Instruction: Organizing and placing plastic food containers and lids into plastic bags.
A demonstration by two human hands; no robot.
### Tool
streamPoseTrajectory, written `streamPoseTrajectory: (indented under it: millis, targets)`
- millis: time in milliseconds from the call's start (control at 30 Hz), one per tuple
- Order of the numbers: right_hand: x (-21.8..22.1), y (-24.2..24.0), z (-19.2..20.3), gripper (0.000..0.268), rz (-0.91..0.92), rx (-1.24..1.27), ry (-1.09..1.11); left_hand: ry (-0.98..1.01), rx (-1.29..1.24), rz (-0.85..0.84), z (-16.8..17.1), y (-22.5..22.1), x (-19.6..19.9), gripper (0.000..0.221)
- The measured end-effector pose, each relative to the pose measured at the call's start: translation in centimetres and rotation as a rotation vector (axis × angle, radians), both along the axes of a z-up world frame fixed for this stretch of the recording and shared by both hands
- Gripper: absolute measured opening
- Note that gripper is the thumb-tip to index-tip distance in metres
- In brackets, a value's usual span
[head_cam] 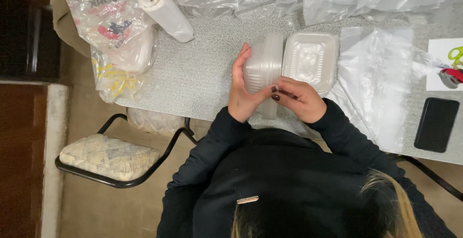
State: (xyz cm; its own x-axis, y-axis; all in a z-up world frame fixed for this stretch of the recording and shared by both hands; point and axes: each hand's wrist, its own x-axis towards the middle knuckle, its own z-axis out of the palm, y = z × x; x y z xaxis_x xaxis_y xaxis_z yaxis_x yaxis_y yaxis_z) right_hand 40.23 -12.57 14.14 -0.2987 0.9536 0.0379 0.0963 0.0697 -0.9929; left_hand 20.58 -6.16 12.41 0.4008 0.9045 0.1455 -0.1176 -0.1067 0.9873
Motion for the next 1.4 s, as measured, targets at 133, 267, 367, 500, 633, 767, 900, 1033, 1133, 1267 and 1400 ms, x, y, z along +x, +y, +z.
streamPoseTrajectory:
  millis: [133,267,367,500,633,767,900,1033,1133,1267,1400]
  targets:
    - [0.4,0.3,-0.6,0.023,0.043,0.120,0.006,0.002,0.048,0.010,-0.5,0.2,0.2,0.099]
    - [0.3,0.1,-2.2,0.025,-0.058,0.032,-0.097,0.053,0.060,0.048,-0.4,0.1,0.5,0.097]
    - [0.1,0.1,-2.5,0.039,-0.117,0.028,-0.071,0.086,0.070,0.082,-0.4,0.1,0.4,0.096]
    - [-0.2,0.1,-2.5,0.043,-0.146,0.037,-0.059,0.099,0.055,0.105,-0.2,0.2,0.5,0.094]
    - [-1.0,-0.2,-2.7,0.044,-0.169,0.040,-0.069,0.151,0.162,0.132,-0.4,0.1,0.1,0.096]
    - [-1.8,0.0,-3.2,0.042,-0.247,0.278,-0.135,0.249,0.205,0.137,0.2,0.2,-0.1,0.100]
    - [-2.4,0.1,-2.8,0.039,-0.295,0.367,-0.338,0.404,0.317,0.168,0.0,-0.3,-0.1,0.102]
    - [-3.4,0.2,-2.2,0.041,-0.285,0.460,-0.367,0.432,0.319,0.212,-0.2,-0.7,0.0,0.099]
    - [-4.1,0.3,-2.1,0.045,-0.270,0.460,-0.343,0.374,0.240,0.235,-0.6,-0.8,-0.1,0.095]
    - [-4.6,0.6,-1.4,0.047,-0.308,0.587,-0.412,0.156,0.145,0.222,-0.6,-0.8,-0.2,0.087]
    - [-4.6,0.7,-0.8,0.046,-0.276,0.552,-0.376,0.086,0.138,0.220,0.4,-0.8,-0.3,0.085]
